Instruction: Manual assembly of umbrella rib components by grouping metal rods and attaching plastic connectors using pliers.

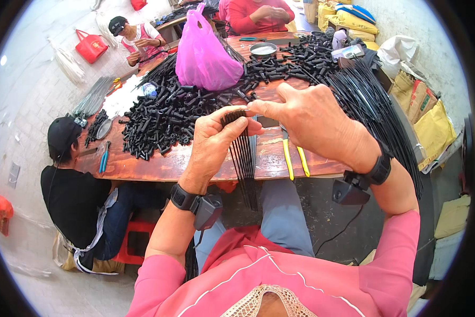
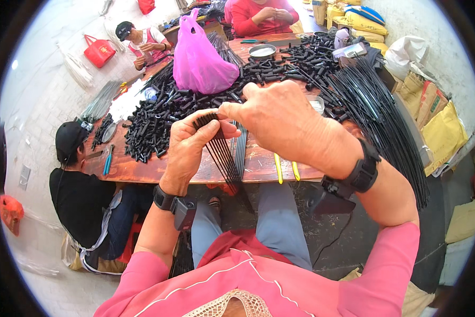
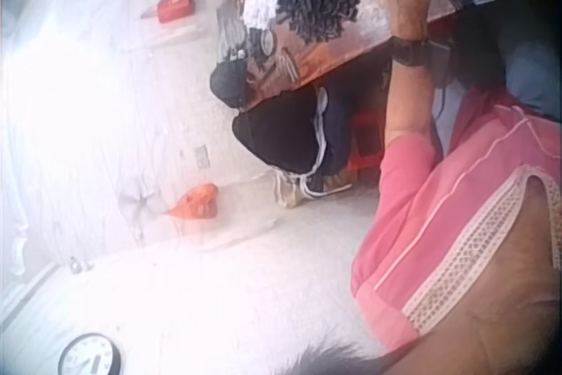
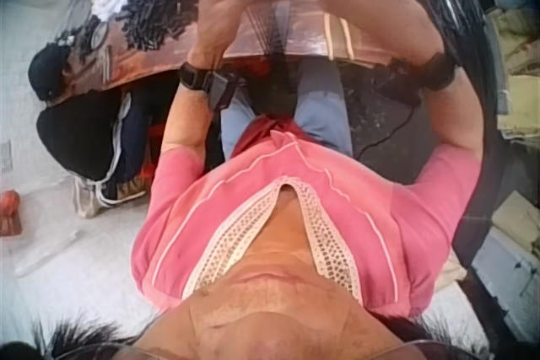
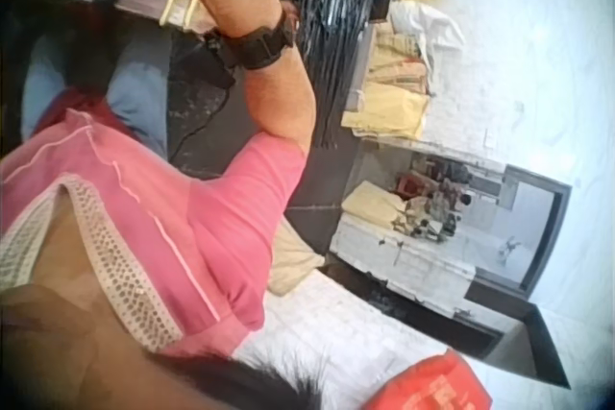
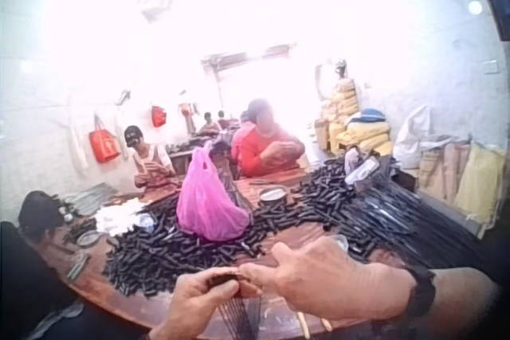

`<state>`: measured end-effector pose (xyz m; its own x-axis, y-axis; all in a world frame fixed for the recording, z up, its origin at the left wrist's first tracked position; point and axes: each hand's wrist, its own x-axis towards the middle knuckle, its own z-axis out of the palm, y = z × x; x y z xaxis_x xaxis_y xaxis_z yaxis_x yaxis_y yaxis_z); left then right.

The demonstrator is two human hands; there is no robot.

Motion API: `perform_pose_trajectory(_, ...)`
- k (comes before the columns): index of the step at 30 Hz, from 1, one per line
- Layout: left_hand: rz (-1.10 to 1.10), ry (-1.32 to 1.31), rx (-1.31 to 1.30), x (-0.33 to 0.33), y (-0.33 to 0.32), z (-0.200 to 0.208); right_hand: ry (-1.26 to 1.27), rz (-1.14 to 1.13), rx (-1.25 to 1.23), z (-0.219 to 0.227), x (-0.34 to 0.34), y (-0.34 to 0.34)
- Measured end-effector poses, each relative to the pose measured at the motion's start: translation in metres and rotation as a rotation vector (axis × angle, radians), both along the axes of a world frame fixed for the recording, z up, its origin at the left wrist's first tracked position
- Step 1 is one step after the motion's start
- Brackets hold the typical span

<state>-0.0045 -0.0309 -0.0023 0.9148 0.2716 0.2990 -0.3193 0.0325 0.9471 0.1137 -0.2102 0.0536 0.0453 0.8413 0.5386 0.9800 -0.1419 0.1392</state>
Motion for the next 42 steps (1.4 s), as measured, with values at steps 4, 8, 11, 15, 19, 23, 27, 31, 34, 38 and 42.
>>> perform_pose_trajectory(4, -0.019, 0.010, 0.082, 0.003, 0.001, 0.002, 0.160, 0.164, 0.033, 0.005, 0.032, 0.005)
perform_pose_trajectory(8, -0.025, 0.015, 0.163, 0.003, -0.001, 0.005, 0.506, 0.324, 0.032, 0.005, 0.048, 0.013)
perform_pose_trajectory(11, -0.062, 0.023, 0.132, 0.004, 0.001, 0.005, 0.692, 0.394, 0.000, 0.002, 0.048, 0.015)
perform_pose_trajectory(15, -0.061, 0.060, 0.200, 0.005, -0.003, 0.008, 0.621, 0.449, 0.011, 0.006, 0.050, 0.015)
perform_pose_trajectory(19, -0.070, 0.034, 0.236, 0.004, -0.001, 0.010, 0.577, 0.348, -0.025, 0.016, 0.046, 0.012)
perform_pose_trajectory(23, -0.082, 0.024, 0.224, 0.004, 0.004, 0.009, 0.586, 0.367, -0.032, 0.013, 0.044, 0.019)
perform_pose_trajectory(27, -0.101, 0.029, 0.246, 0.004, 0.009, 0.008, 0.562, 0.369, -0.041, 0.017, 0.042, 0.019)
perform_pose_trajectory(31, -0.110, 0.008, 0.310, 0.007, 0.013, 0.006, 0.592, 0.356, -0.034, 0.013, 0.041, 0.023)
perform_pose_trajectory(34, -0.104, 0.030, 0.361, 0.007, 0.020, 0.005, 0.611, 0.392, 0.002, 0.010, 0.039, 0.026)
perform_pose_trajectory(38, -0.129, 0.049, 0.428, 0.010, 0.028, 0.002, 0.538, 0.379, -0.001, 0.012, 0.041, 0.025)
perform_pose_trajectory(42, -0.135, 0.043, 0.548, 0.015, 0.032, 0.006, 0.448, 0.350, -0.013, 0.012, 0.045, 0.022)
